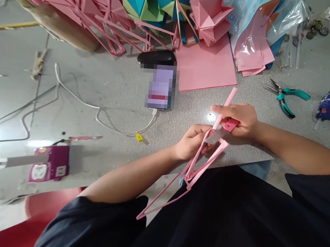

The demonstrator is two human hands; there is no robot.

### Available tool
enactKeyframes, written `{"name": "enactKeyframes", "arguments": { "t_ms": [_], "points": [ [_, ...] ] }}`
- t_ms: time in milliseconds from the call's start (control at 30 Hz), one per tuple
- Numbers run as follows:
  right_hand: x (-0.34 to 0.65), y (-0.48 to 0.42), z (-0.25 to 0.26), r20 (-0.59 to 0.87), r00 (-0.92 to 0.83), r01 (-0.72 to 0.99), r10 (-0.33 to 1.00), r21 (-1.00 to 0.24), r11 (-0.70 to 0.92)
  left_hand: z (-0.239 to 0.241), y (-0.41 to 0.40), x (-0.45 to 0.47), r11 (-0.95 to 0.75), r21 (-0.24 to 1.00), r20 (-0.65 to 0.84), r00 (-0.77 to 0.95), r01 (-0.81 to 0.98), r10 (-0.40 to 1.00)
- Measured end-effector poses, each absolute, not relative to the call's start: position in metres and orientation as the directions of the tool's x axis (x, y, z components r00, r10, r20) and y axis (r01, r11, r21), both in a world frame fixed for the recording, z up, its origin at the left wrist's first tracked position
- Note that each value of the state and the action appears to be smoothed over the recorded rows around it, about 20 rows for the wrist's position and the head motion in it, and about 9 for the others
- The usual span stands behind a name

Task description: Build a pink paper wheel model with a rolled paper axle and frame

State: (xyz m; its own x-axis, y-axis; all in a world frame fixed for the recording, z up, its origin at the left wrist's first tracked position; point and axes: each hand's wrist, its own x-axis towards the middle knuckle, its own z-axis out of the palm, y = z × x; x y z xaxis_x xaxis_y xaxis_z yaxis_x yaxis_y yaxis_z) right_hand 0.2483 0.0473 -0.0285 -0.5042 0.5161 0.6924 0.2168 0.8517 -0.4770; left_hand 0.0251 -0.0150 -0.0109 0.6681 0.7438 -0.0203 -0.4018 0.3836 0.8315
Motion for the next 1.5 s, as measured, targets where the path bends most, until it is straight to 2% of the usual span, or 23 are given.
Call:
{"name": "enactKeyframes", "arguments": {
  "t_ms": [133, 233, 567, 733, 900, 1200, 1367, 1433, 1500],
  "points": [
    [0.256, 0.061, -0.03, 0.688, -0.594, 0.251, 0.416, -0.333, 0.909, -0.017, -0.02, 0.023, 0.46, 0.806, -0.069, 0.712, -0.372, 0.698],
    [0.263, 0.07, -0.031, 0.647, -0.659, 0.262, 0.384, -0.282, 0.923, -0.02, -0.02, 0.022, 0.468, 0.795, -0.068, 0.709, -0.386, 0.702],
    [0.264, 0.075, -0.021, 0.613, -0.665, 0.299, 0.427, -0.305, 0.904, -0.011, -0.01, 0.023, 0.411, 0.855, -0.123, 0.646, -0.317, 0.753],
    [0.269, 0.08, -0.018, 0.559, -0.688, 0.338, 0.462, -0.317, 0.886, -0.018, -0.002, 0.024, 0.423, 0.832, -0.087, 0.668, -0.359, 0.739],
    [0.271, 0.084, -0.014, 0.511, -0.706, 0.346, 0.49, -0.356, 0.868, -0.017, 0.006, 0.025, 0.395, 0.862, -0.067, 0.701, -0.317, 0.71],
    [0.272, 0.091, -0.014, 0.572, -0.696, 0.386, 0.434, -0.211, 0.898, -0.01, 0.008, 0.027, 0.362, 0.891, -0.101, 0.657, -0.275, 0.747],
    [0.269, 0.093, -0.014, 0.592, -0.674, 0.352, 0.442, -0.269, 0.896, -0.009, 0.007, 0.026, 0.355, 0.899, -0.121, 0.636, -0.255, 0.762],
    [0.275, 0.097, -0.012, 0.601, -0.62, 0.358, 0.504, -0.355, 0.864, -0.008, 0.002, 0.024, 0.372, 0.887, -0.112, 0.657, -0.272, 0.746],
    [0.286, 0.104, -0.007, 0.614, -0.48, 0.39, 0.627, -0.491, 0.779, -0.009, -0.001, 0.021, 0.406, 0.874, -0.111, 0.704, -0.267, 0.701]
  ]
}}
